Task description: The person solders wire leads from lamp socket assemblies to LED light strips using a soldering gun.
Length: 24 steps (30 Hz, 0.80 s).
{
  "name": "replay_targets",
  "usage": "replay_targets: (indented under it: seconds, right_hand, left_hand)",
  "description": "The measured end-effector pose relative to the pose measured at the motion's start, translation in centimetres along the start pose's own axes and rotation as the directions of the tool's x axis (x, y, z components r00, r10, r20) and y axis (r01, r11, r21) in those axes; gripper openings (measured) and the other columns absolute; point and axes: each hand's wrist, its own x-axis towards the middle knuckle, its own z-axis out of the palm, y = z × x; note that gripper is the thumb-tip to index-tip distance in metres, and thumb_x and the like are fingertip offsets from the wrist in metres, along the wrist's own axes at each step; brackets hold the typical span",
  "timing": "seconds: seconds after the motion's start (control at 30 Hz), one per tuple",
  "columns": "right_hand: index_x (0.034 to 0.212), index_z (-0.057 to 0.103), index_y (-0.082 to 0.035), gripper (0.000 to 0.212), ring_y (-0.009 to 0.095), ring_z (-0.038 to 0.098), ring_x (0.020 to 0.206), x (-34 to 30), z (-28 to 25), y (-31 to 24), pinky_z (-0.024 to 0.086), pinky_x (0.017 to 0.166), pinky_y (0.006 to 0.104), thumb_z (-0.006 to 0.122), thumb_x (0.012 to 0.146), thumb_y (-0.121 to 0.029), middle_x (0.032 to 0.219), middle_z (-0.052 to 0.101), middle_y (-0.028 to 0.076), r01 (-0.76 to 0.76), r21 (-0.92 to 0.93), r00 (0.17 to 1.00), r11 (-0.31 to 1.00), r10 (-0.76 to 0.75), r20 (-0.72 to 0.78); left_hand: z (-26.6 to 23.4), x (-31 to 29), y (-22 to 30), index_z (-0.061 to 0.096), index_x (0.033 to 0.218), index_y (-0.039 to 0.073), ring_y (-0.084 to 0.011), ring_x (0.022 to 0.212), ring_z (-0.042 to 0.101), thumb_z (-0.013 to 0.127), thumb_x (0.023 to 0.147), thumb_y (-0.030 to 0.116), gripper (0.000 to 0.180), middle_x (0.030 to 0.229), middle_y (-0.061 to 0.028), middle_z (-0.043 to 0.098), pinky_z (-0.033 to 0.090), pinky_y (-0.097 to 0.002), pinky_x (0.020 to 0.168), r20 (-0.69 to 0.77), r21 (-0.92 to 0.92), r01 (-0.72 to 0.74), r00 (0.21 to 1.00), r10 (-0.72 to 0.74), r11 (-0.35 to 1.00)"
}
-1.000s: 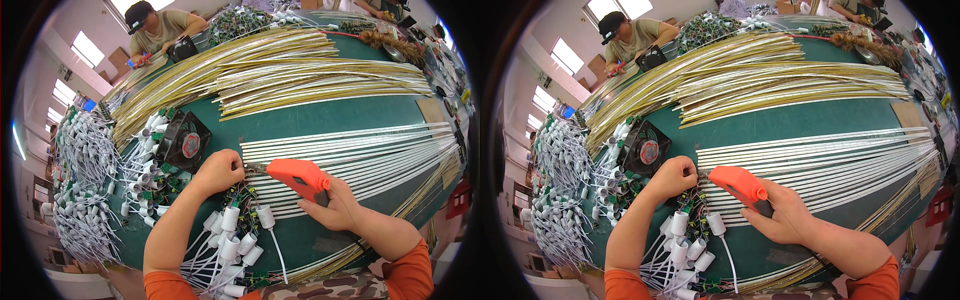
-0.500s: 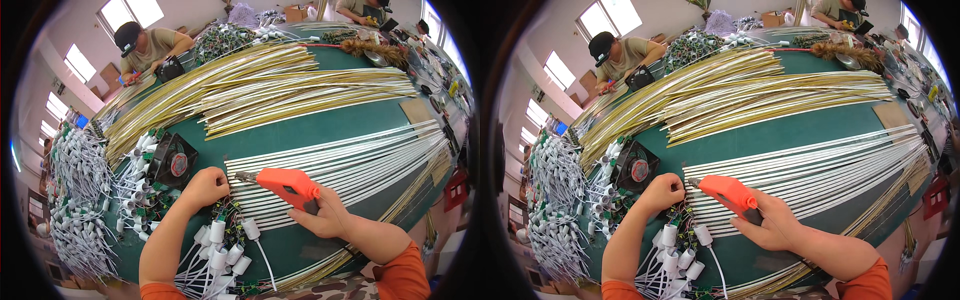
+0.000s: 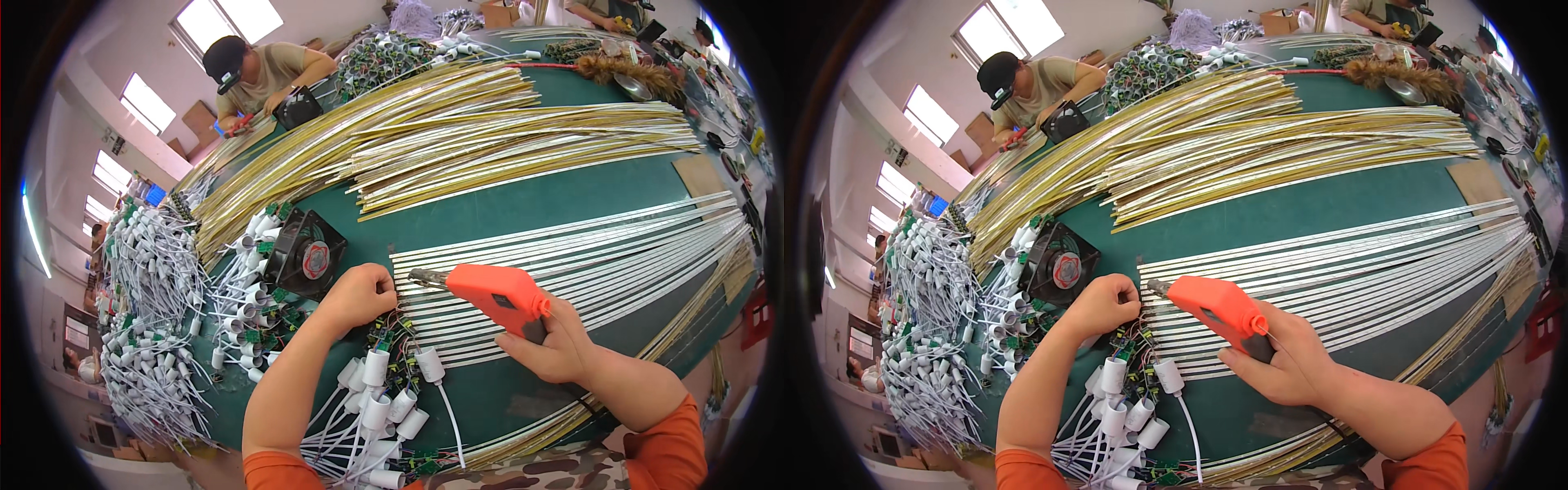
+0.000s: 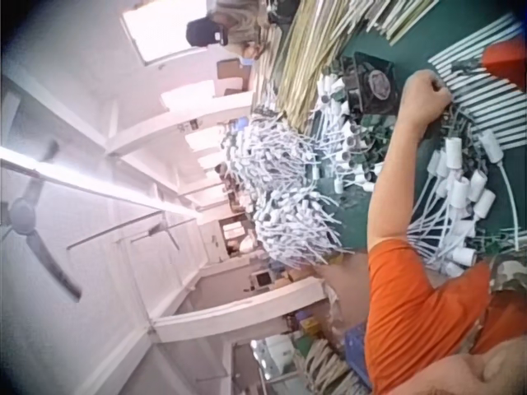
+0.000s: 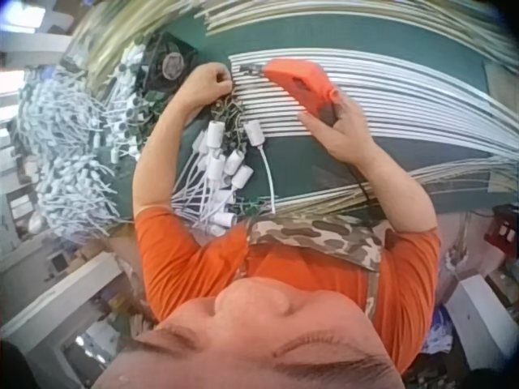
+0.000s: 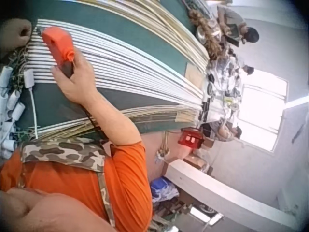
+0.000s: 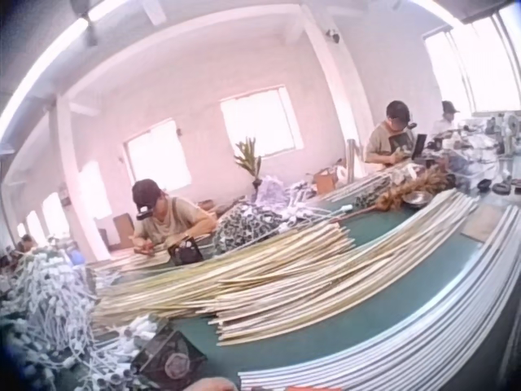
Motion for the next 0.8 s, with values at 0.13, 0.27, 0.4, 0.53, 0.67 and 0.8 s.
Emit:
replay_targets:
  seconds: [0.13, 0.27, 0.4, 0.53, 0.67, 0.8]
  right_hand:
    - [0.126, 0.056, -0.003, 0.049, 0.021, 0.062, 0.081, 0.0, 0.1, -0.2, 0.049, 0.075, 0.0327, 0.073, 0.082, -0.015, 0.094, 0.064, 0.01, 0.003, -0.003, 1.0, 1.0, -0.003, -0.019]
    - [0.127, 0.055, -0.003, 0.05, 0.021, 0.062, 0.081, 0.0, 0.1, -0.3, 0.049, 0.075, 0.0326, 0.073, 0.082, -0.016, 0.094, 0.064, 0.01, 0.007, -0.027, 1.0, 1.0, -0.008, -0.01]
    - [0.128, 0.055, -0.003, 0.052, 0.021, 0.063, 0.082, 0.0, -0.3, -0.4, 0.05, 0.076, 0.0326, 0.073, 0.082, -0.016, 0.095, 0.065, 0.011, -0.009, -0.015, 1.0, 1.0, 0.009, -0.013]
    - [0.129, 0.054, -0.004, 0.052, 0.024, 0.064, 0.086, 0.1, -0.2, -0.3, 0.05, 0.079, 0.0342, 0.073, 0.082, -0.018, 0.098, 0.065, 0.012, -0.03, 0.039, 1.0, 0.999, 0.03, -0.007]
    - [0.13, 0.054, -0.005, 0.051, 0.027, 0.064, 0.091, 0.1, 0.3, -0.4, 0.049, 0.083, 0.0367, 0.071, 0.084, -0.02, 0.102, 0.066, 0.014, -0.015, 0.022, 1.0, 1.0, 0.015, -0.003]
    - [0.129, 0.054, -0.005, 0.052, 0.025, 0.064, 0.088, -0.3, 0.0, -0.4, 0.05, 0.08, 0.0353, 0.072, 0.083, -0.02, 0.1, 0.066, 0.013, -0.046, -0.013, 0.999, 0.999, 0.046, -0.006]
  left_hand:
    - [0.0, -0.1, 0.1, 0.064, 0.079, -0.002, -0.0176, 0.071, 0.059, 0.068, 0.074, 0.009, 0.013, 0.077, -0.0092, 0.062, 0.049, -0.0307, 0.067, 0.01, -0.014, 0.024, 1.0, -0.024, 1.0]
    - [-0.2, -0.2, 0.2, 0.064, 0.08, -0.001, -0.0167, 0.073, 0.059, 0.067, 0.076, 0.009, 0.012, 0.077, -0.0087, 0.062, 0.049, -0.0299, 0.069, 0.015, -0.002, 0.008, 1.0, -0.008, 1.0]
    - [-0.6, -0.1, -0.5, 0.065, 0.083, -0.001, -0.0157, 0.078, 0.06, 0.068, 0.078, 0.008, 0.01, 0.084, -0.0088, 0.063, 0.049, -0.0287, 0.073, 0.067, -0.157, -0.065, 0.995, 0.077, 0.985]
    - [-1.1, -0.5, -1.2, 0.067, 0.086, 0.001, -0.0168, 0.084, 0.06, 0.07, 0.078, 0.007, 0.01, 0.089, -0.0078, 0.062, 0.048, -0.0292, 0.076, 0.094, -0.176, -0.172, 0.977, 0.19, 0.969]
    - [-1.6, -0.8, -1.6, 0.07, 0.087, 0.004, -0.0222, 0.09, 0.059, 0.073, 0.078, 0.009, 0.011, 0.091, -0.0082, 0.059, 0.047, -0.0326, 0.081, 0.141, -0.044, -0.253, 0.956, 0.256, 0.967]
    - [-1.1, -0.4, -1.8, 0.068, 0.085, 0.003, -0.0269, 0.091, 0.059, 0.07, 0.081, 0.012, 0.01, 0.091, -0.0106, 0.059, 0.047, -0.0348, 0.083, 0.161, -0.031, -0.306, 0.938, 0.307, 0.951]
